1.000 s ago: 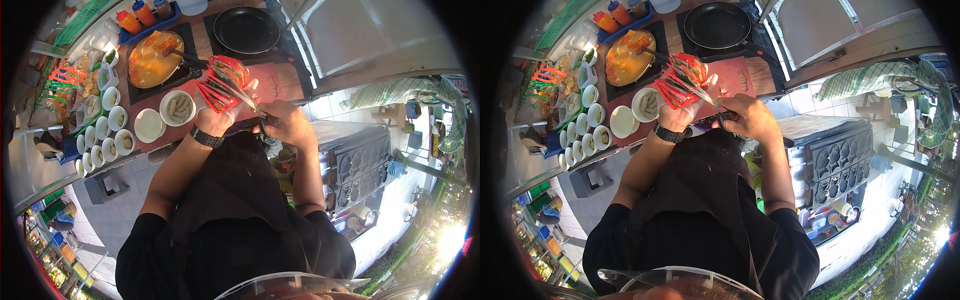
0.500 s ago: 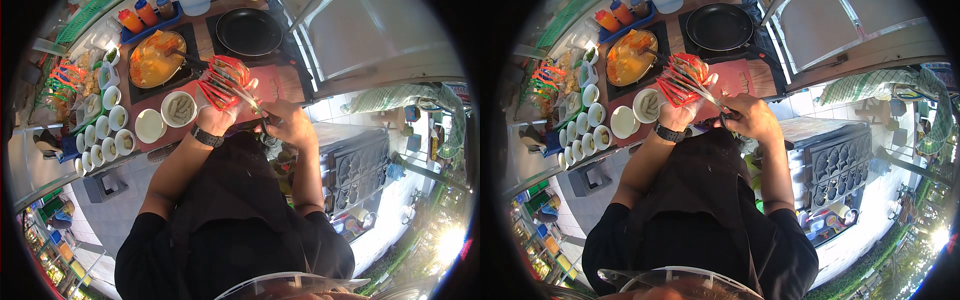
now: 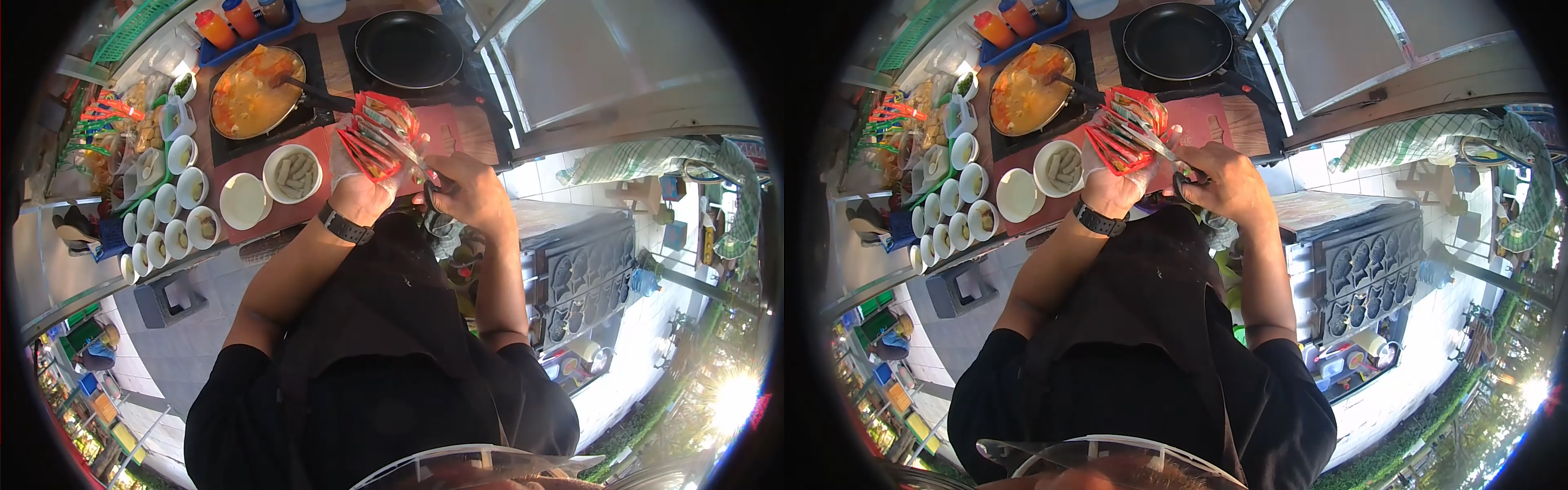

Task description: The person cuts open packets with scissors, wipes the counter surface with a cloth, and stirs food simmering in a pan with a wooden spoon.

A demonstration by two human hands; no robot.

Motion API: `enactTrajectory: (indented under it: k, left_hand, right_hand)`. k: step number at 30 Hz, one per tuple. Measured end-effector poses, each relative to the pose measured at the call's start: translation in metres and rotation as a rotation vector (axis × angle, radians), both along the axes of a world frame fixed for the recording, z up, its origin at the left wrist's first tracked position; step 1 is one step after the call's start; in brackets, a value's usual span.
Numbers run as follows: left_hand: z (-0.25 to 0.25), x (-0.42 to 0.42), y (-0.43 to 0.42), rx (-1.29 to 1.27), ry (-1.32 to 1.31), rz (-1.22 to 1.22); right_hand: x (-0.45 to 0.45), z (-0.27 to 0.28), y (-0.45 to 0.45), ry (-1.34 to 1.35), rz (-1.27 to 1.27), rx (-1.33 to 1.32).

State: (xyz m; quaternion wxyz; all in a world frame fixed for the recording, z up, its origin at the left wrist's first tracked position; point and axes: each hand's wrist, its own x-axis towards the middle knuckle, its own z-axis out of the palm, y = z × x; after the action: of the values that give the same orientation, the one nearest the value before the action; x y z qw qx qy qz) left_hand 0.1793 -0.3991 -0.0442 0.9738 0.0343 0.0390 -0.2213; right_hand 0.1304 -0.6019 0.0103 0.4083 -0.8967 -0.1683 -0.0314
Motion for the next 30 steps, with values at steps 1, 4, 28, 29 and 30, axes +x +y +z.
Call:
enactTrajectory:
  k: [1,4,28,29,30]
  left_hand:
    - [-0.001,0.000,0.001,-0.023,-0.025,-0.025]
    - [0.004,-0.002,0.000,-0.025,-0.036,-0.044]
    - [-0.001,-0.005,-0.003,0.112,0.045,-0.051]
    - [-0.003,-0.005,-0.001,0.085,-0.005,-0.092]
    - [-0.003,-0.004,-0.001,0.086,-0.005,-0.093]
  right_hand:
    - [0.000,0.000,0.000,-0.014,-0.009,-0.007]
    - [0.000,-0.002,0.000,0.024,-0.018,-0.003]
    - [-0.002,-0.013,-0.004,-0.005,0.001,-0.032]
    - [-0.002,-0.013,-0.003,-0.006,0.001,-0.031]
    - [-0.003,-0.011,-0.001,0.009,-0.004,0.011]
